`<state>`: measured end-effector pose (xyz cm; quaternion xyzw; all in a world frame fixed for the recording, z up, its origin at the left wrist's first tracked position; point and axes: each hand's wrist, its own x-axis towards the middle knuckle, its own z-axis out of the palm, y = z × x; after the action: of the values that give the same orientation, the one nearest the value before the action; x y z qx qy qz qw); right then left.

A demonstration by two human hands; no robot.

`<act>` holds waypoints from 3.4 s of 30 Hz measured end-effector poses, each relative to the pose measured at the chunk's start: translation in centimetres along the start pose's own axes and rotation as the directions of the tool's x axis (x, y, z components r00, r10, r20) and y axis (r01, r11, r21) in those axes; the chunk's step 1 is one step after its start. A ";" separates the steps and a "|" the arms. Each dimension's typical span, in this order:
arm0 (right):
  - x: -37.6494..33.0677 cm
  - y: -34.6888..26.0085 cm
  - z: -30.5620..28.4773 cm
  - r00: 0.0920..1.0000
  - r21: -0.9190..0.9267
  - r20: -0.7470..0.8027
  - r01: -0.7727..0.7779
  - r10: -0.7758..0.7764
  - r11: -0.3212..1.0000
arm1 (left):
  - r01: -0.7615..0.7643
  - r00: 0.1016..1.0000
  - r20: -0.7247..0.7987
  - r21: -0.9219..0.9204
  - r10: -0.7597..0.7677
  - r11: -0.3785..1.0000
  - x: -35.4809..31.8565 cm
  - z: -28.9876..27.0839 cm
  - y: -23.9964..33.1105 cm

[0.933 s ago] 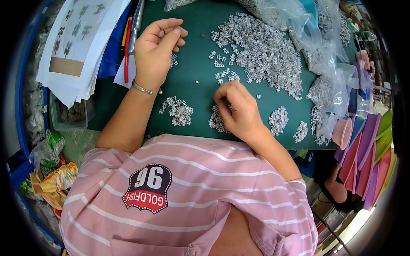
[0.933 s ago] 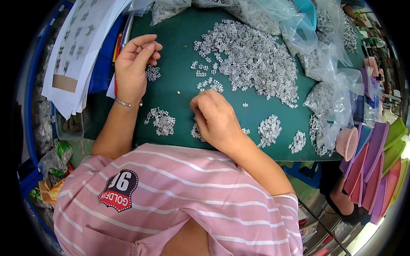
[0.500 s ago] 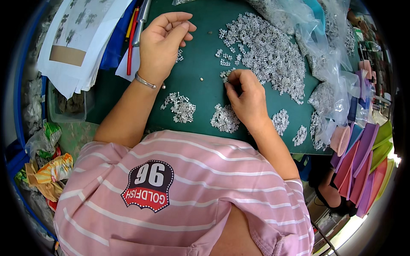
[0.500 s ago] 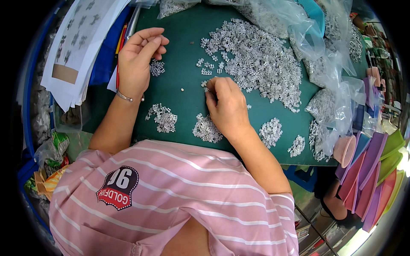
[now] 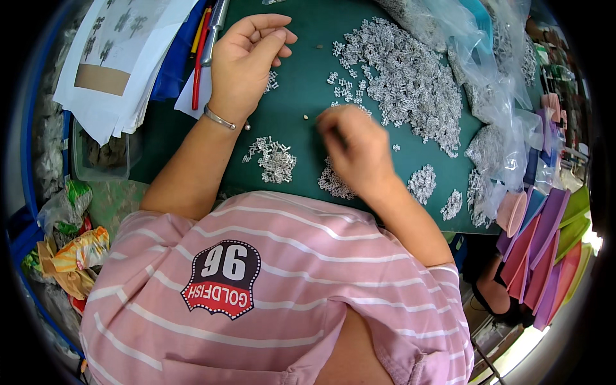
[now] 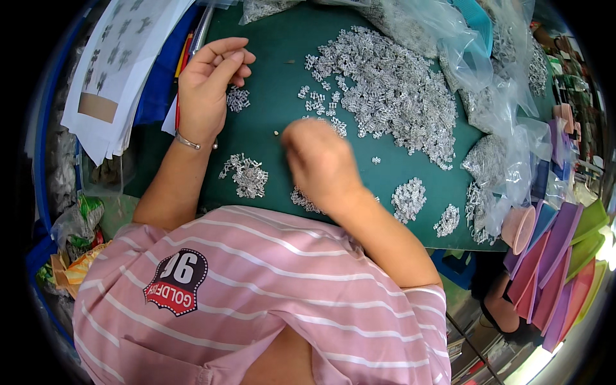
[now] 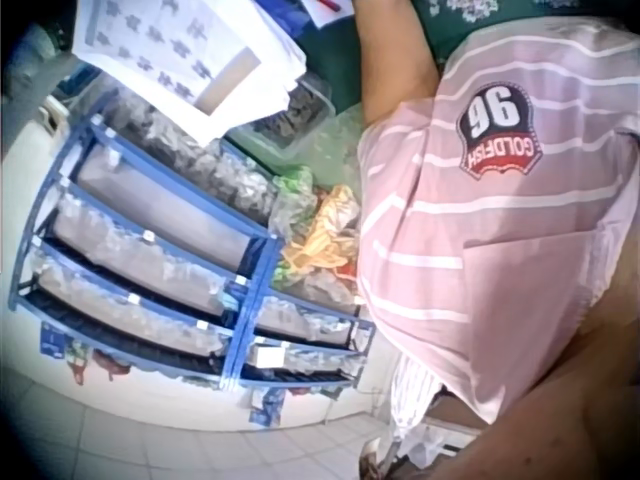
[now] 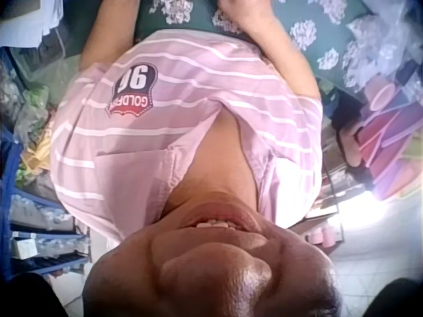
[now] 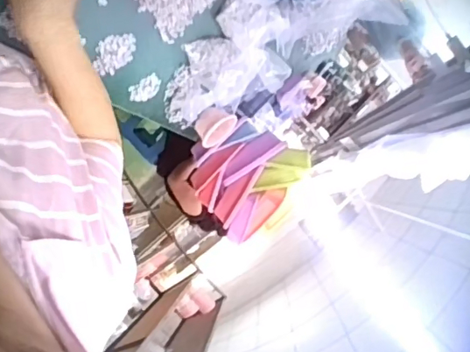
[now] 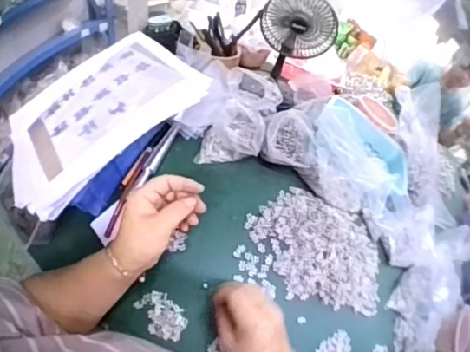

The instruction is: The person uses their hands to sort small, flower-shaped metal pieces on a green workstation, moving them into several organized piles.

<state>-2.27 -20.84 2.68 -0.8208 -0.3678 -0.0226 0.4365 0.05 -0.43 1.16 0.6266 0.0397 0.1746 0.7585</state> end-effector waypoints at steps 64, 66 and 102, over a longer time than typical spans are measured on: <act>-8.6 2.4 -8.0 0.897 -0.155 -0.245 -0.410 0.367 0.899 | -0.152 0.862 0.485 0.525 -0.147 0.837 -2.1 7.2 0.2; -9.6 1.6 -10.8 0.839 -0.123 -0.279 -0.514 0.468 0.849 | 0.142 0.847 0.423 0.406 -0.323 0.903 -2.9 7.2 0.7; -3.7 2.9 -4.9 0.998 -0.166 -0.030 -0.054 0.050 0.985 | -0.375 0.812 0.576 0.638 -0.095 0.673 -2.7 6.7 -0.5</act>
<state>-1.78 -27.55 2.38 -0.8633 -0.3375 -0.0523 0.3716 -0.51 -7.59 1.67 0.8978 -0.1715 0.0112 0.4055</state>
